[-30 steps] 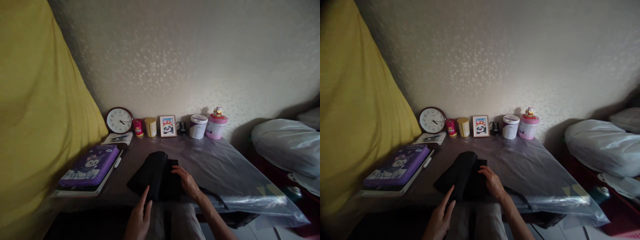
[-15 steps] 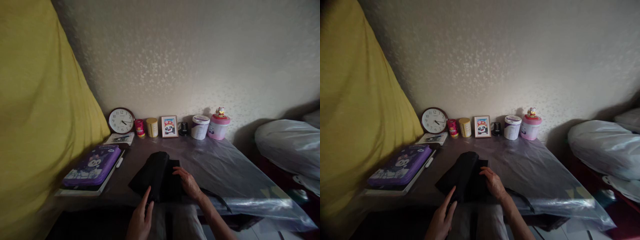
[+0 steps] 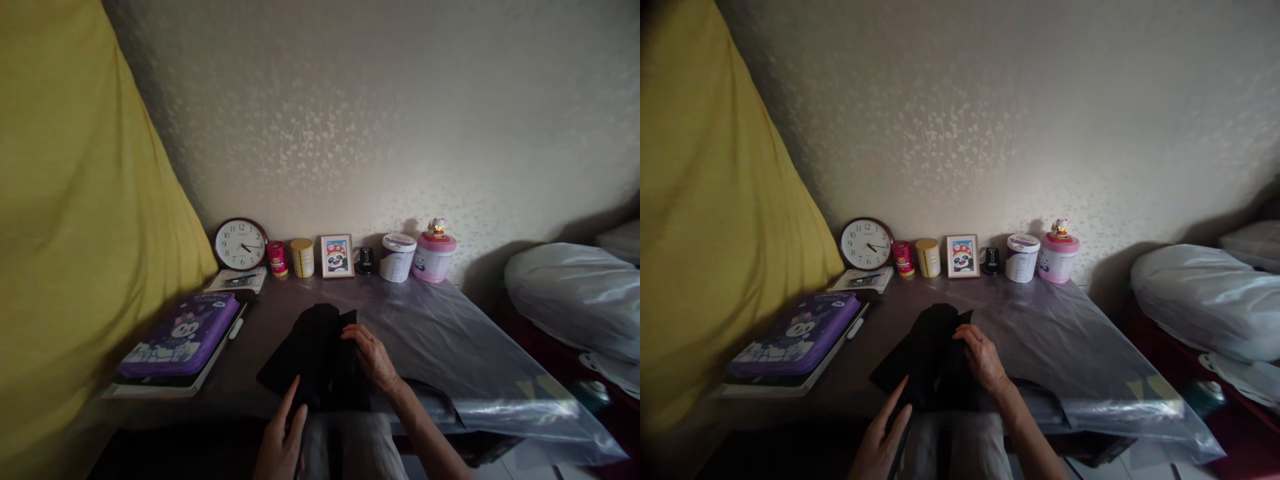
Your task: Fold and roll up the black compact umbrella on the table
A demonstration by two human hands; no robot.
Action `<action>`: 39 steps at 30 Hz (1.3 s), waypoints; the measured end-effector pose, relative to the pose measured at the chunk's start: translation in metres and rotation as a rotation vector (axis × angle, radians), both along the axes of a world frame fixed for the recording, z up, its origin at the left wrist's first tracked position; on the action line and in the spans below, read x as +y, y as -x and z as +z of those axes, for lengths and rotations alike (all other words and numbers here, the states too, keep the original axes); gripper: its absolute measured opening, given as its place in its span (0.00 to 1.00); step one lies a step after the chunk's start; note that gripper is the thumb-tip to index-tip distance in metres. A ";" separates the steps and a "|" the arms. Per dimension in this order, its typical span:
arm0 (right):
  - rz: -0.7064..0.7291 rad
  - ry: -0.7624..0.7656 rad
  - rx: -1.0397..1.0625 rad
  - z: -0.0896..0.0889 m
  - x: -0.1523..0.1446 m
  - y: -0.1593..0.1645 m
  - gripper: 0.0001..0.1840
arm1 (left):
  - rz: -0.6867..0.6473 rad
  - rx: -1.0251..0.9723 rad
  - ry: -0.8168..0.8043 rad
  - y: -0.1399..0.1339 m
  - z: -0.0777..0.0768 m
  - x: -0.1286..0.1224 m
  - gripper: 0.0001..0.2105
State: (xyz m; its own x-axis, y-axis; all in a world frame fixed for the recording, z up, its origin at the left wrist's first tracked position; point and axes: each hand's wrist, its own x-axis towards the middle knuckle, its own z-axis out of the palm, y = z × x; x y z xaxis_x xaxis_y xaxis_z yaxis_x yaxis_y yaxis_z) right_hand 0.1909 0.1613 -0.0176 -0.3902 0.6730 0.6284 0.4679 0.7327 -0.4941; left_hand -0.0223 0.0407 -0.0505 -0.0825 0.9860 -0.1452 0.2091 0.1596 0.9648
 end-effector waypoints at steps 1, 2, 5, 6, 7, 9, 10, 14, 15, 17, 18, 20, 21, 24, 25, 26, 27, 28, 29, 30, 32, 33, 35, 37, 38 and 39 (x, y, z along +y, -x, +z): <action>-0.006 -0.019 -0.010 0.007 0.001 0.003 0.24 | -0.030 -0.039 0.016 0.001 0.002 0.001 0.33; -0.014 -0.036 -0.024 0.012 0.003 0.007 0.23 | -0.053 -0.057 0.011 0.002 0.002 0.001 0.33; -0.024 -0.075 -0.092 0.020 0.009 0.021 0.20 | -0.074 0.022 -0.084 0.007 -0.003 0.005 0.32; -0.021 -0.088 -0.117 0.019 0.011 0.025 0.18 | -0.085 0.057 -0.112 0.009 -0.006 0.006 0.31; -0.016 -0.103 -0.138 0.017 0.013 0.030 0.17 | -0.104 0.085 -0.122 0.010 -0.010 0.007 0.31; -0.010 -0.125 -0.172 0.012 0.017 0.039 0.15 | -0.142 0.126 -0.122 0.011 -0.015 0.009 0.31; -0.010 -0.132 -0.183 0.009 0.019 0.043 0.15 | -0.156 0.144 -0.122 0.011 -0.017 0.009 0.31; -0.008 -0.161 -0.219 0.005 0.022 0.055 0.13 | -0.175 0.215 -0.155 0.012 -0.023 0.008 0.29; -0.003 -0.170 -0.228 0.006 0.023 0.057 0.12 | -0.184 0.230 -0.172 0.012 -0.024 0.008 0.29; 0.004 -0.184 -0.245 0.007 0.024 0.060 0.12 | -0.204 0.253 -0.207 0.012 -0.026 0.007 0.29; 0.006 -0.187 -0.256 0.007 0.025 0.061 0.11 | -0.206 0.262 -0.216 0.011 -0.027 0.006 0.30; 0.007 -0.185 -0.280 0.008 0.025 0.063 0.11 | -0.194 0.283 -0.217 0.009 -0.025 0.003 0.34; 0.006 -0.183 -0.291 0.009 0.025 0.064 0.10 | -0.187 0.301 -0.212 0.008 -0.022 0.001 0.36; 0.001 -0.188 -0.320 0.009 0.026 0.066 0.10 | -0.224 0.393 -0.196 0.006 -0.012 -0.003 0.36; 0.000 -0.195 -0.327 0.009 0.026 0.066 0.10 | -0.247 0.433 -0.189 0.006 -0.008 -0.003 0.35; 0.000 -0.202 -0.334 0.009 0.026 0.066 0.10 | -0.271 0.473 -0.176 0.006 -0.004 -0.004 0.34; 0.001 -0.209 -0.339 0.008 0.027 0.067 0.10 | -0.292 0.510 -0.160 0.006 -0.001 -0.004 0.33; 0.003 -0.214 -0.341 0.008 0.027 0.067 0.10 | -0.310 0.540 -0.144 0.006 0.002 -0.003 0.32; 0.006 -0.219 -0.341 0.008 0.027 0.067 0.10 | -0.321 0.558 -0.132 0.007 0.004 -0.003 0.32; 0.009 -0.219 -0.337 0.008 0.028 0.067 0.10 | -0.325 0.563 -0.125 0.007 0.005 -0.002 0.32; 0.014 -0.212 -0.325 0.009 0.028 0.068 0.10 | -0.313 0.542 -0.133 0.007 0.006 -0.001 0.32; 0.017 -0.206 -0.321 0.009 0.027 0.069 0.10 | -0.306 0.524 -0.141 0.007 0.006 -0.001 0.32; 0.019 -0.193 -0.321 0.010 0.027 0.070 0.10 | -0.302 0.495 -0.151 0.007 0.005 0.000 0.32; 0.019 -0.191 -0.328 0.011 0.026 0.071 0.09 | -0.299 0.486 -0.152 0.007 0.003 0.001 0.31; 0.018 -0.194 -0.332 0.012 0.025 0.072 0.09 | -0.296 0.486 -0.151 0.007 0.002 0.001 0.31; 0.016 -0.197 -0.337 0.012 0.025 0.072 0.09 | -0.290 0.488 -0.151 0.007 0.001 0.001 0.31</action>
State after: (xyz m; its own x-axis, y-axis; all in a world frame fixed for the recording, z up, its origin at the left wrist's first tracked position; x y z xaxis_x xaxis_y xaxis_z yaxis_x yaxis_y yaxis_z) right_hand 0.1188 0.1865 -0.0057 -0.6065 0.5442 0.5797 0.5674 0.8070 -0.1639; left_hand -0.0294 0.0420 -0.0499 0.1720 0.9850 -0.0144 0.6493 -0.1024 0.7536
